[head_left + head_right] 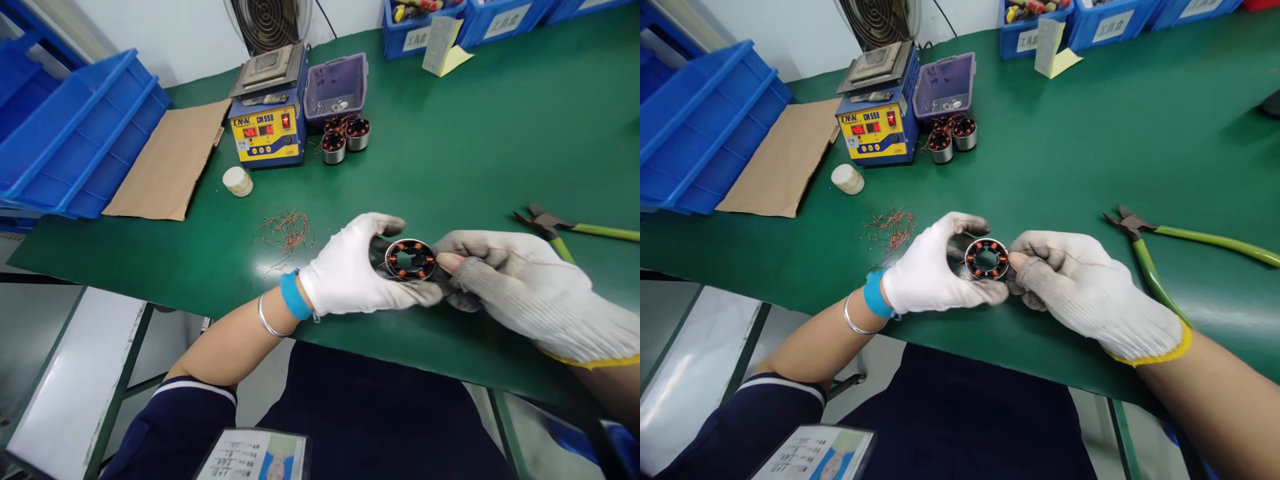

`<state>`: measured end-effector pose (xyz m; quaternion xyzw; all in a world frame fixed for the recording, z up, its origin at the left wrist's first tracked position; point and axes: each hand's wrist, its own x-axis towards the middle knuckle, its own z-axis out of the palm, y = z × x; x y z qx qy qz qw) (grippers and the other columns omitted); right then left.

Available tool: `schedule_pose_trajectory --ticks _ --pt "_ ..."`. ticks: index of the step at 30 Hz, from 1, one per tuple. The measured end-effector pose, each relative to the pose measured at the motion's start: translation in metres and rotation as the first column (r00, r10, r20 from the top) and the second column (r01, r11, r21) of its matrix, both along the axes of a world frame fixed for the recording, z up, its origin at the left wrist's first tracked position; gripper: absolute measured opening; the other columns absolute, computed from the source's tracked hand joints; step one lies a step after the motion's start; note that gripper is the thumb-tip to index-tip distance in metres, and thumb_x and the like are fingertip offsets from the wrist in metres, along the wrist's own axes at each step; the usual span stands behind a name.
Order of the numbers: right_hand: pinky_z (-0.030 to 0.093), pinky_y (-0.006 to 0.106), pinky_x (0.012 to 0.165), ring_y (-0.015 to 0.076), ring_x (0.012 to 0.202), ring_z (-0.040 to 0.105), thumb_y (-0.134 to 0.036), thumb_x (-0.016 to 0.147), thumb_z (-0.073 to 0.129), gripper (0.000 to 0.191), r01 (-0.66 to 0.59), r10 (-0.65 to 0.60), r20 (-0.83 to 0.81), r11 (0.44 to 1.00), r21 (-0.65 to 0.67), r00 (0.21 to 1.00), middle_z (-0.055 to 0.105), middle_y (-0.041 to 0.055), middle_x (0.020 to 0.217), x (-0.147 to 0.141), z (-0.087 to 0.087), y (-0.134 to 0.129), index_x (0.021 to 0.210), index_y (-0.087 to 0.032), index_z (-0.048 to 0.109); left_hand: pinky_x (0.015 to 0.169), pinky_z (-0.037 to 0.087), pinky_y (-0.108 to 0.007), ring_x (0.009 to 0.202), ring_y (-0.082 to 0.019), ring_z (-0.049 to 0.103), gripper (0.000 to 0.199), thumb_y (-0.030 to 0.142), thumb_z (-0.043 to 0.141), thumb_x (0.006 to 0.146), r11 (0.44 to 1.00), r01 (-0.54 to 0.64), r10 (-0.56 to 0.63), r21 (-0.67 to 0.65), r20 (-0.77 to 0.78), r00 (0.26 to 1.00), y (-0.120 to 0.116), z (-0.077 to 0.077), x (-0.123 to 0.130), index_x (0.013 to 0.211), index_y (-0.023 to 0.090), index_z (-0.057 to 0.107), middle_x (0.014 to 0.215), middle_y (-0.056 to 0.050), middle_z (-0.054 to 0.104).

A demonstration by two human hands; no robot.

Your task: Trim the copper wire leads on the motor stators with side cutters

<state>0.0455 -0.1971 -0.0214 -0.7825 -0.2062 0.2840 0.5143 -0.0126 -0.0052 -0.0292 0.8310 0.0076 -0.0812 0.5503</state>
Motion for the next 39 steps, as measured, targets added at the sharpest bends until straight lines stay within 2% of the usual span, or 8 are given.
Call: schedule_pose_trajectory --ticks 4,8,12,18,22,28,34,39 --pt "0.038 0.022 0.036 0.01 0.041 0.048 -0.075 0.071 0.072 0.059 0.094 -0.09 -0.043 0.991 0.1 0.995 0.057 0.0034 0.051 -0.007 0.011 0.003 0.067 -0.018 0.061 0.057 0.06 -0.033 0.067 -0.02 0.073 0.036 0.044 0.061 0.091 0.91 0.083 -0.229 -0.407 -0.324 0.918 0.004 0.005 0.005 0.116 0.018 0.06 0.091 -0.008 0.071" --pt "0.035 0.02 0.032 0.0085 0.036 0.045 -0.068 0.064 0.082 0.056 0.132 -0.097 -0.19 0.975 0.181 0.977 0.055 0.0017 0.048 -0.007 0.013 0.005 0.062 -0.017 0.058 0.047 0.055 -0.025 0.059 -0.015 0.07 0.053 0.032 0.069 0.084 0.817 0.049 -0.226 -0.575 -0.241 0.944 0.005 0.006 0.001 0.132 0.021 0.05 0.097 -0.006 0.07" --pt "0.03 0.019 0.028 0.0083 0.03 0.04 -0.065 0.064 0.083 0.054 0.129 -0.055 -0.262 0.953 0.274 0.963 0.05 -0.0013 0.041 -0.003 0.015 0.004 0.06 -0.018 0.056 0.088 0.063 -0.042 0.107 -0.024 0.073 0.057 0.026 0.068 0.082 0.923 0.234 -0.2 -0.307 0.138 0.97 0.008 0.014 -0.01 0.137 0.029 0.052 0.123 -0.007 0.069" --pt "0.032 0.02 0.028 0.0089 0.03 0.041 -0.066 0.065 0.082 0.055 0.059 0.002 -0.222 0.962 0.265 0.975 0.048 -0.0022 0.041 -0.003 0.017 0.0 0.058 -0.019 0.055 0.112 0.047 -0.051 0.128 -0.029 0.06 0.027 0.048 0.074 0.077 0.928 0.319 -0.369 0.19 0.377 0.849 0.006 0.024 -0.02 0.069 0.025 0.061 0.146 -0.005 0.059" --pt "0.04 0.023 0.035 0.0107 0.037 0.047 -0.071 0.076 0.071 0.054 0.059 -0.063 0.019 0.984 0.167 0.998 0.055 0.0013 0.048 -0.008 0.012 -0.008 0.064 -0.019 0.061 0.1 0.055 -0.049 0.114 -0.026 0.068 0.041 0.065 0.058 0.085 0.962 -0.115 0.126 -0.248 0.03 0.992 0.005 0.014 -0.008 0.082 0.024 0.058 0.128 -0.011 0.068" --pt "0.038 0.025 0.037 0.0132 0.043 0.049 -0.074 0.081 0.061 0.056 0.092 -0.089 0.2 0.996 -0.006 0.976 0.058 0.0045 0.051 -0.006 0.005 -0.01 0.066 -0.02 0.064 0.043 0.05 -0.027 0.05 -0.016 0.065 0.047 0.06 0.065 0.084 0.785 0.025 -0.381 -0.619 -0.449 0.808 0.01 0.006 0.005 0.101 0.017 0.062 0.08 -0.007 0.07" --pt "0.028 0.023 0.031 0.0093 0.032 0.036 -0.066 0.064 0.078 0.053 0.114 -0.059 -0.261 0.973 0.201 0.963 0.047 -0.0021 0.044 0.0 0.01 0.004 0.059 -0.021 0.05 0.083 0.065 -0.037 0.109 -0.025 0.072 0.05 0.034 0.077 0.075 0.872 0.137 -0.095 -0.469 0.113 0.989 0.006 0.015 -0.014 0.12 0.021 0.06 0.128 -0.012 0.066" --pt "0.028 0.026 0.036 0.013 0.038 0.04 -0.067 0.077 0.063 0.049 -0.068 0.066 0.037 0.997 0.048 0.997 0.046 -0.0012 0.046 -0.002 0.012 -0.002 0.06 -0.023 0.05 0.103 0.057 -0.044 0.119 -0.028 0.066 0.031 0.037 0.083 0.068 0.977 0.045 0.021 -0.208 0.306 0.952 -0.002 0.015 -0.024 0.088 0.021 0.066 0.133 -0.011 0.064"
